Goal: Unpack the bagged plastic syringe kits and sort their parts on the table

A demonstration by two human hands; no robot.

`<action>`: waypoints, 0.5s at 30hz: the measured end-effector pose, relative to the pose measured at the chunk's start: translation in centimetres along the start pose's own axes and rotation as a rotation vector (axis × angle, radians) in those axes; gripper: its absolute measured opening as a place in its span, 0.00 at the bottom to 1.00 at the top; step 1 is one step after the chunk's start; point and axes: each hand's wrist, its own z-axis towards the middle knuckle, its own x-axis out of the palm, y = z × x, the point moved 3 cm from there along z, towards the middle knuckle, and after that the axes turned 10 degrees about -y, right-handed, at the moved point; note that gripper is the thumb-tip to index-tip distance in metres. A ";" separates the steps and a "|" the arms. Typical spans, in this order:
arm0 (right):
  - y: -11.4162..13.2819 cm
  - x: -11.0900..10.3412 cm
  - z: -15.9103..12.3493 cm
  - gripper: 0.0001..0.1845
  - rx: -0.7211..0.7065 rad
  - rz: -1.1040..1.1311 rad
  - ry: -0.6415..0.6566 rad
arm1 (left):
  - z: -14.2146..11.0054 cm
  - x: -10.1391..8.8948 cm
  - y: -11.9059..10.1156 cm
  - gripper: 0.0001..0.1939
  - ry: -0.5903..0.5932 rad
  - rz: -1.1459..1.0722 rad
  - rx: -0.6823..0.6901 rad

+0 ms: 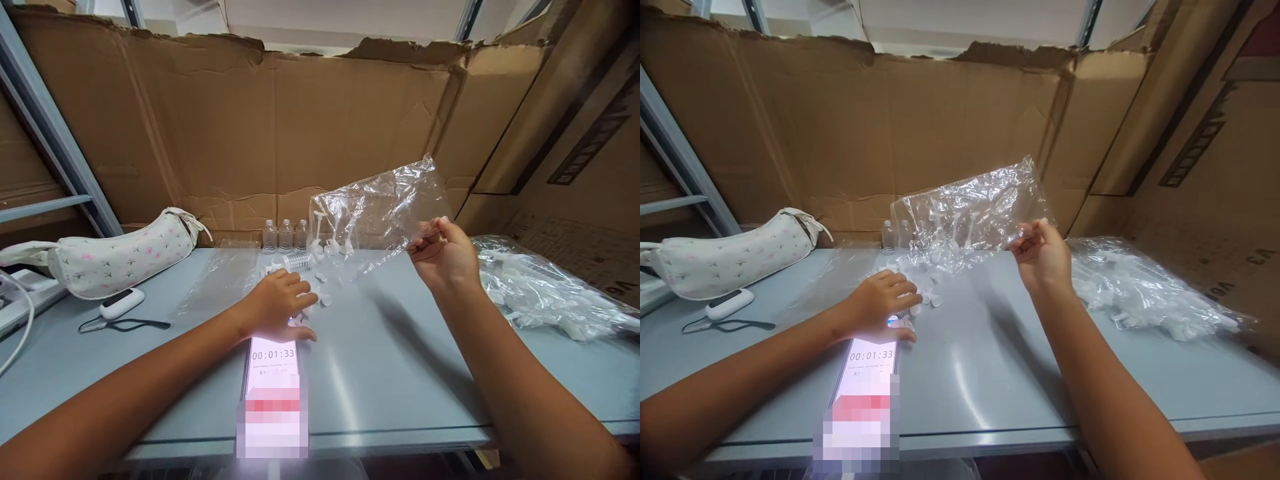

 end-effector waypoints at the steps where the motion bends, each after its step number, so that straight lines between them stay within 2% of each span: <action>1: -0.1 -0.1 0.1 0.10 -0.007 -0.009 0.008 | 0.1 0.3 0.3 0.26 0.010 0.014 0.005; 6: -0.1 -0.2 0.5 0.10 -0.061 -0.002 0.001 | 1.1 1.1 1.2 0.24 -0.004 0.055 0.020; 15: -0.2 0.0 0.1 0.13 -0.023 0.023 -0.016 | 2.2 1.5 2.4 0.23 -0.008 0.175 0.086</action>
